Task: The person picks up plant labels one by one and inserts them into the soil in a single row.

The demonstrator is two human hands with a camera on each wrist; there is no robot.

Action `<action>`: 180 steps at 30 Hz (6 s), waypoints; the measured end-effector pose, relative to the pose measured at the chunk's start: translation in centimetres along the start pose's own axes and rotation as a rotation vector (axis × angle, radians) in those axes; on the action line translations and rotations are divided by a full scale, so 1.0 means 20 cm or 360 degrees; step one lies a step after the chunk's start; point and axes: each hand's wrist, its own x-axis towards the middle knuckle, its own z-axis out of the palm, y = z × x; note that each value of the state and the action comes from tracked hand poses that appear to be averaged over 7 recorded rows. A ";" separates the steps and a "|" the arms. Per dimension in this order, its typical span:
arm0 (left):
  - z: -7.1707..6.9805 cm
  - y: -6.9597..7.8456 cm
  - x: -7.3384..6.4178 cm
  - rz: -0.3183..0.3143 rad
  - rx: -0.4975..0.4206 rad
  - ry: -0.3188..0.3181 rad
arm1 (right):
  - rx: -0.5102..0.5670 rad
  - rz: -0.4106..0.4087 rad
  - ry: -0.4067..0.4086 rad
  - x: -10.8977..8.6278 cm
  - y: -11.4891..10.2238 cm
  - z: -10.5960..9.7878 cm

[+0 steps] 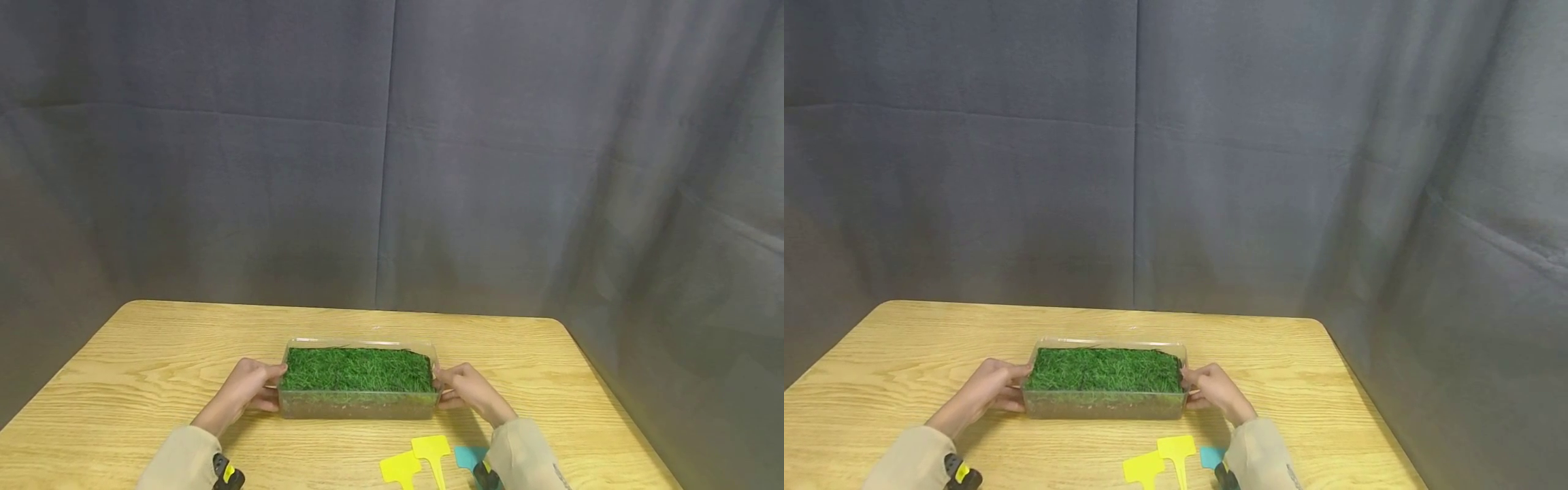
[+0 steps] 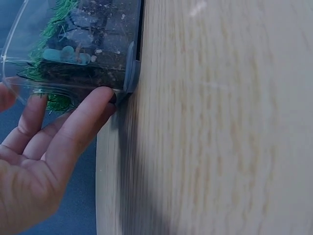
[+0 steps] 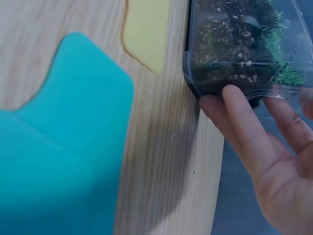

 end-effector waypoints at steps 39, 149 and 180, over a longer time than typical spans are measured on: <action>-0.02 0.03 -0.03 -0.0026 -0.0003 -0.0087 | 0.0033 0.0091 -0.0108 -0.02 -0.05 -0.02; 0.01 0.10 -0.20 0.0171 0.0303 -0.0019 | -0.1258 -0.0130 -0.0116 -0.42 0.12 -0.16; 0.01 0.08 -0.18 0.0232 0.0433 -0.0013 | -0.0829 -0.0224 -0.0199 -0.43 0.06 -0.24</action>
